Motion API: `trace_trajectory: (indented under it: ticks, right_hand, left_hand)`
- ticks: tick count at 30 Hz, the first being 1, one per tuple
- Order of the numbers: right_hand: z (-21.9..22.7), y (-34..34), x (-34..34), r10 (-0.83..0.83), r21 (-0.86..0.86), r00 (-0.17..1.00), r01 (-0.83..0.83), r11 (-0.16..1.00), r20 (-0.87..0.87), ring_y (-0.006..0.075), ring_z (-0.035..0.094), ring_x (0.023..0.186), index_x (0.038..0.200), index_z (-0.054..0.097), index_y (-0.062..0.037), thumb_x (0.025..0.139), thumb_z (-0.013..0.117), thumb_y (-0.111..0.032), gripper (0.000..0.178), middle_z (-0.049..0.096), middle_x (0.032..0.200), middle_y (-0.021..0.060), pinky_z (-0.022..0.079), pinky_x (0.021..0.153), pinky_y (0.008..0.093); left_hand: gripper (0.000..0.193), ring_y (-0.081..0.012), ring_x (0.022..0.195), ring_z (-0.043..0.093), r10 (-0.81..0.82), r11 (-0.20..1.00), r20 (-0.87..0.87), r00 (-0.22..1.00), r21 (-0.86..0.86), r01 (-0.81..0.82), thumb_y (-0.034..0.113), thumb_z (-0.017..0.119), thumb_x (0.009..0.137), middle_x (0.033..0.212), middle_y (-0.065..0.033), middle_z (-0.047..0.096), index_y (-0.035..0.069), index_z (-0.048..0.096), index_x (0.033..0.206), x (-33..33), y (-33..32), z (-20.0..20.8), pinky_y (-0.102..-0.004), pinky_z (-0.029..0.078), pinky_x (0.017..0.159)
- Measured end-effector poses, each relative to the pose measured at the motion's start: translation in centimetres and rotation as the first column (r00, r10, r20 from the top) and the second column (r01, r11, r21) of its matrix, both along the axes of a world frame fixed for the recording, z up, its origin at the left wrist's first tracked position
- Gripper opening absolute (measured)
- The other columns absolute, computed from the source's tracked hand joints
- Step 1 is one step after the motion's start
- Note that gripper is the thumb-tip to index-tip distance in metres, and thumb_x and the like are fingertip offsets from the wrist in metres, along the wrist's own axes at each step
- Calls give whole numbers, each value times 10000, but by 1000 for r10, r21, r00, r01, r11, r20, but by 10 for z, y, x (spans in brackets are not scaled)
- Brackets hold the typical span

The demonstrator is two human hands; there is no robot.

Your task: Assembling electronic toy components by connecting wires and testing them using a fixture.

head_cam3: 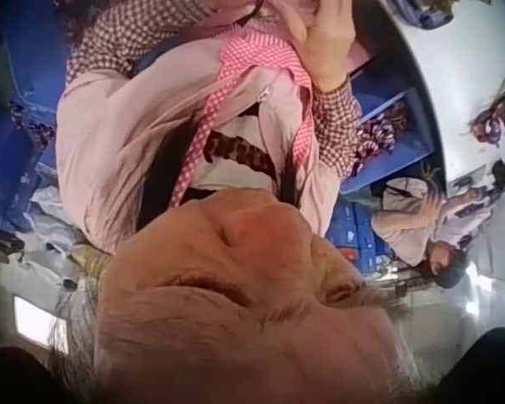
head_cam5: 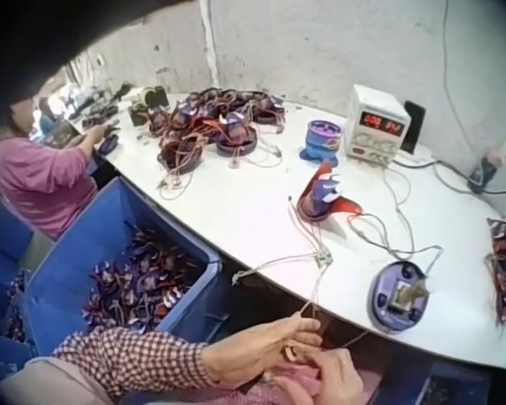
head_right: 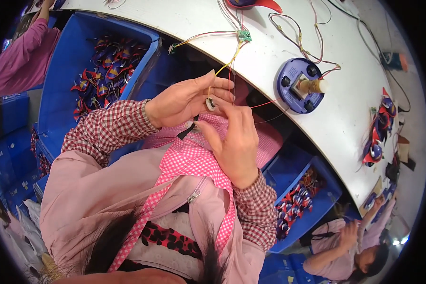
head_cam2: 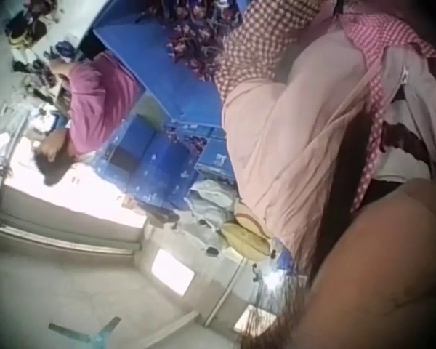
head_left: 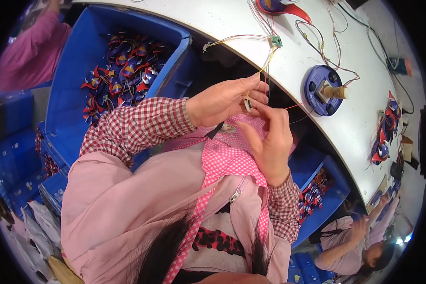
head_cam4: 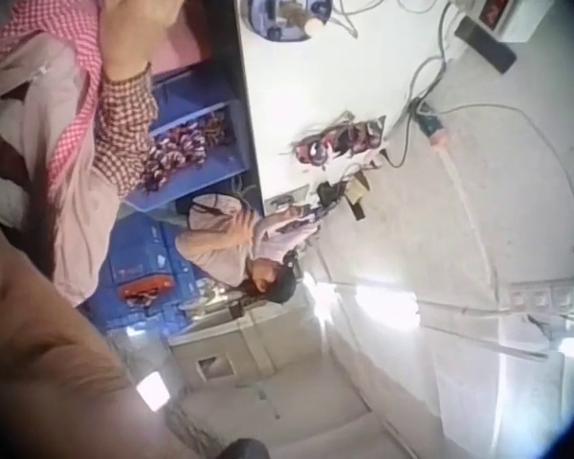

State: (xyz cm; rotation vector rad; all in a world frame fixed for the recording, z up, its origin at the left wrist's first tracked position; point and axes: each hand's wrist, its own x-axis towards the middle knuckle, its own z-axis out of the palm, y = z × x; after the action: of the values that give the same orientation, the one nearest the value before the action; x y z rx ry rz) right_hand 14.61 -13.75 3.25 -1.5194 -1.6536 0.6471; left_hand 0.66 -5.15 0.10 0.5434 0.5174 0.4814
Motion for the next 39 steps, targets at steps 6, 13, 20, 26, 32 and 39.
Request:
trace_trajectory:
  ticks: [6,13,20,26,32,39]
  right_hand:
    - [-23,8,2,-35,138,997,26,990,62,173,519,652,900,592,13,784,668,-29,144,528,751,62,426,587,260]
    - [-17,6,29,-148,-276,782,-32,961,-606,44,453,615,886,609,1,875,614,-105,107,544,744,-28,351,535,177]
    - [-17,10,20,-181,-355,691,-116,928,-700,36,454,563,964,589,-4,914,563,-147,153,565,727,4,343,495,166]
    - [-23,30,-2,-205,-372,520,-240,897,-829,60,491,540,1023,547,-8,929,534,-174,191,585,742,34,374,465,179]
    - [-36,47,-15,-185,-340,481,-257,904,-857,55,481,535,1019,554,-6,933,528,-183,198,574,757,26,370,466,177]
    - [-39,49,-14,-225,-355,491,-188,916,-842,39,460,532,989,569,-6,930,538,-191,197,562,750,5,355,462,170]
  left_hand:
    - [460,-182,1004,543,-9,991,31,999,-130,13,354,399,970,1082,-97,555,-19,445,1235,0,-10,11,-317,441,914]
    - [429,-227,877,540,690,169,-363,626,922,347,232,626,840,950,-113,544,-2,490,1173,-72,26,9,-332,445,827]
    - [297,-282,766,523,818,-149,-261,513,764,627,170,646,805,852,-128,530,4,531,1023,-81,60,-17,-348,446,688]
    - [174,-160,641,560,690,299,-479,543,871,389,141,646,826,766,-71,553,17,539,883,-61,45,-1,-280,444,562]
    - [144,-80,655,561,616,380,-340,711,918,110,81,633,841,817,-47,568,14,526,912,-42,28,-8,-218,457,558]
    - [169,-79,708,580,281,636,-293,914,770,51,62,579,880,842,-57,568,2,479,1003,-36,24,-3,-211,489,611]
